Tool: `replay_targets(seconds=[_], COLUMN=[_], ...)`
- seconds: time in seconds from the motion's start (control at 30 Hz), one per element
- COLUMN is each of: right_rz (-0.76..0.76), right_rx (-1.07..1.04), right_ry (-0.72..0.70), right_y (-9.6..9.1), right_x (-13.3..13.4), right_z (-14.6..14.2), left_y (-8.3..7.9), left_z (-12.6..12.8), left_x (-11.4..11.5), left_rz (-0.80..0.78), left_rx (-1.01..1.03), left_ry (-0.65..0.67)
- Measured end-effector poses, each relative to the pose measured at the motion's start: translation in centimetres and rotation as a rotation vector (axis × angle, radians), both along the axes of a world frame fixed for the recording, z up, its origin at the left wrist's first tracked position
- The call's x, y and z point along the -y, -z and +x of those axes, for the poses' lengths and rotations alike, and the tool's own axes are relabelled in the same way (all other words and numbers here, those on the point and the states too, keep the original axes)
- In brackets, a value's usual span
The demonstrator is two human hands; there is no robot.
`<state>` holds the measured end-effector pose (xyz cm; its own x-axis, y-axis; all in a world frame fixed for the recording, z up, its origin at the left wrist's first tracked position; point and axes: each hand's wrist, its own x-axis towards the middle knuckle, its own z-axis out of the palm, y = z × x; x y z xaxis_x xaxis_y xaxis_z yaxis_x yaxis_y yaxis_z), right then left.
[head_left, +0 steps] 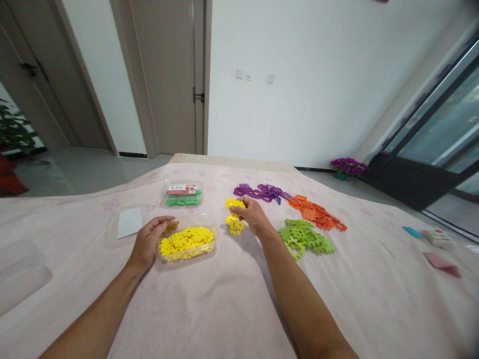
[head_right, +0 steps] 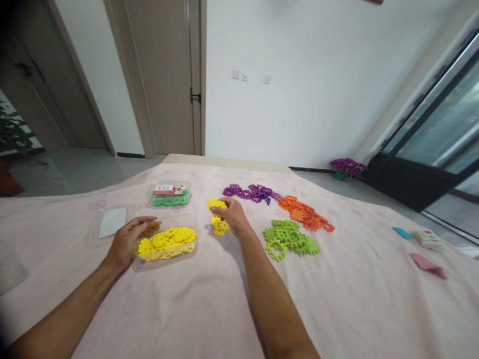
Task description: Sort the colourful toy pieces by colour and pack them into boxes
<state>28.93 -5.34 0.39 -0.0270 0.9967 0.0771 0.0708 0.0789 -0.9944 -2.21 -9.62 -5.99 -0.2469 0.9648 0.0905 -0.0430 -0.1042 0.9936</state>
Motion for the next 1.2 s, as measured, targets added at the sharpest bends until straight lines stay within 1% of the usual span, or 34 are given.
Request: replay_targets(seconds=[0.1,0.17,0.2,0.23,0.27,0.33,0.4,0.5,0.57,0.6,0.7,0.77,0.8,0.93,1.0,1.1,1.2], right_rz=[0.002,0.044,0.076,0.11,0.139,0.174,0.184,0.171,0.105,0.053,-0.067,-0.067,-0.052,0.018,0.028,-0.024,-0.064], right_rx=[-0.053,-0.056,-0.044,-0.019,0.02,0.126,0.255,0.551,0.783,0.883,1.063,1.128,1.156,1.243,1.264,1.235,1.133], right_ry=[-0.118,-0.208,-0.231,-0.225,-0.191,-0.074,0.047,0.156,0.167,0.146,0.029,-0.024,-0.026,0.037,0.066,0.114,0.165], right_y=[-0.8,-0.5,-0.1,0.3,0.7,1.5,1.9,2.0,2.0,2.1,2.4,2.7,2.9,3.2,3.4,3.8,4.0], right_x=[1.5,1.9,1.9,1.7,1.4,0.5,-0.5,-1.4,-1.5,-1.5,-1.3,-1.2,-1.2,-1.3,-1.4,-1.5,-1.8], right_z=[-3.2,-4.6,-5.0,-5.1,-5.0,-3.9,-2.1,1.1,3.0,3.7,4.8,4.9,4.8,4.7,4.7,5.0,5.3], left_y=[-0.2,-0.3,-0.3,-0.4,-0.4,-0.4,-0.4,-0.2,0.0,0.1,0.4,0.5,0.4,-0.1,-0.2,-0.2,0.0], left_z=[0.2,0.3,0.3,0.3,0.3,0.4,0.4,0.3,0.2,0.1,-0.1,-0.1,-0.1,0.2,0.3,0.3,0.2], left_x=[0.1,0.2,0.2,0.2,0.2,0.2,0.2,0.1,0.0,-0.1,-0.2,-0.2,-0.2,0.1,0.2,0.2,0.1], left_rz=[-0.016,-0.025,-0.026,-0.027,-0.029,-0.036,-0.045,-0.037,-0.031,-0.03,-0.02,-0.013,-0.01,-0.015,-0.025,-0.028,-0.018], left_rx=[0.028,0.038,0.041,0.045,0.049,0.062,0.074,0.075,0.073,0.07,0.054,0.047,0.046,0.042,0.045,0.053,0.049], left_ry=[0.003,0.001,0.0,-0.002,-0.002,0.002,0.009,0.01,0.009,0.01,0.011,0.008,0.008,0.008,0.009,0.012,0.008])
